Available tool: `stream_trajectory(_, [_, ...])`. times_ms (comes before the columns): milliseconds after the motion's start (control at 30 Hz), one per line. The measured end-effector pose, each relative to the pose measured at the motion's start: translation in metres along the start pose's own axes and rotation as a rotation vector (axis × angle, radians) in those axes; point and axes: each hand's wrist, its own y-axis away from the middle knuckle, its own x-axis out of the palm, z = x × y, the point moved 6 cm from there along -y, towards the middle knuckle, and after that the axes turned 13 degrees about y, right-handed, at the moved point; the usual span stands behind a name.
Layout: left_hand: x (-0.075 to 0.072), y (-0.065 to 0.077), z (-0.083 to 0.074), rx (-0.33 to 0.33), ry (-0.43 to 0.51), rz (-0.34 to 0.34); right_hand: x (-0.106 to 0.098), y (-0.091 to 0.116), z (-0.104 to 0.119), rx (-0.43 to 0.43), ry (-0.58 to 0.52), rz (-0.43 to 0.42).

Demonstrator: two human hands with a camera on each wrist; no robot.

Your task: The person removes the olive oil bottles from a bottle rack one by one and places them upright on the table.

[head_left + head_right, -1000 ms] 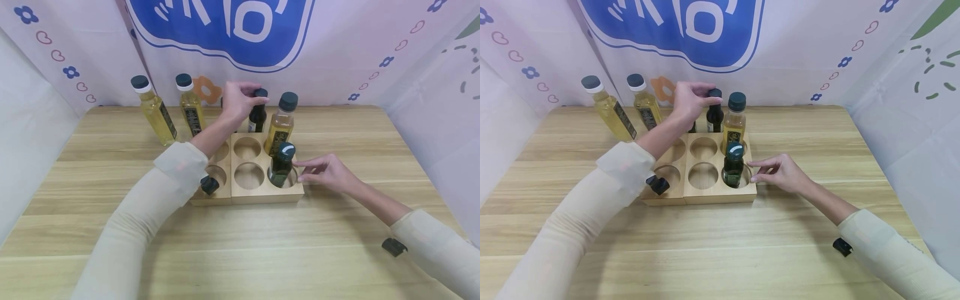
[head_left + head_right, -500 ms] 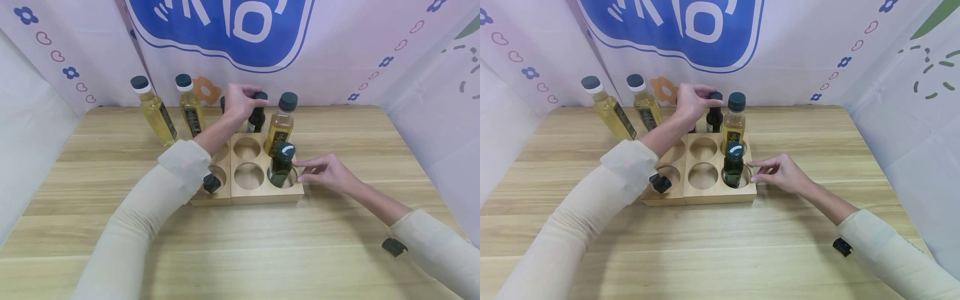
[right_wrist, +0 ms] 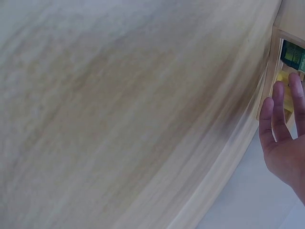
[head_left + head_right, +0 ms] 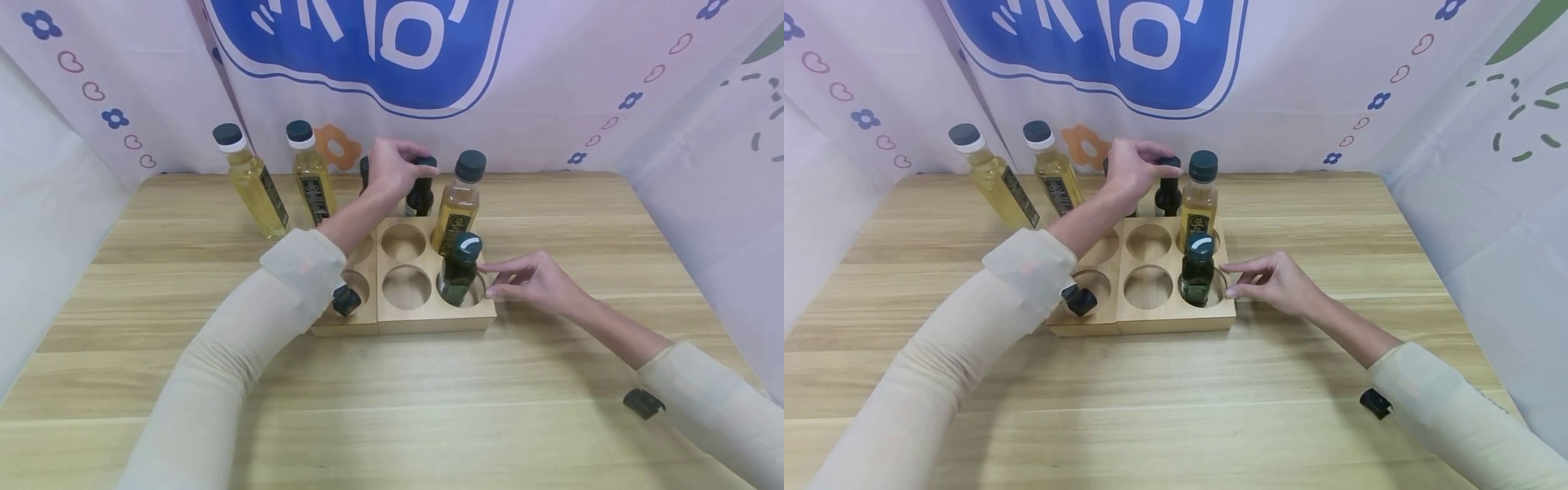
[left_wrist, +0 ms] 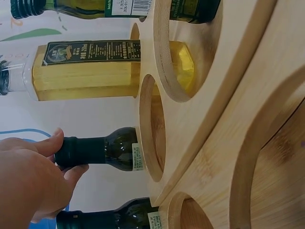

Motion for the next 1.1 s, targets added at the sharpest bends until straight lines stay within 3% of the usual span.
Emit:
stream_trajectory(667, [-0.0007, 0.0004, 0.0036, -0.02, 0.013, -0.003, 0.0007, 0.0004, 0.0005, -0.005, -0.024, 0.0])
stream_trajectory(900, [-0.0015, 0.001, 0.0036, -0.024, 0.023, 0.017, 0.0008, 0.0006, 0.0017, 0.008, -0.039, 0.009])
stream_trajectory(1100, [-0.0015, 0.0016, 0.0012, 0.004, -0.037, 0.077, 0.0004, 0.0003, 0.0027, 0.006, -0.032, 0.01])
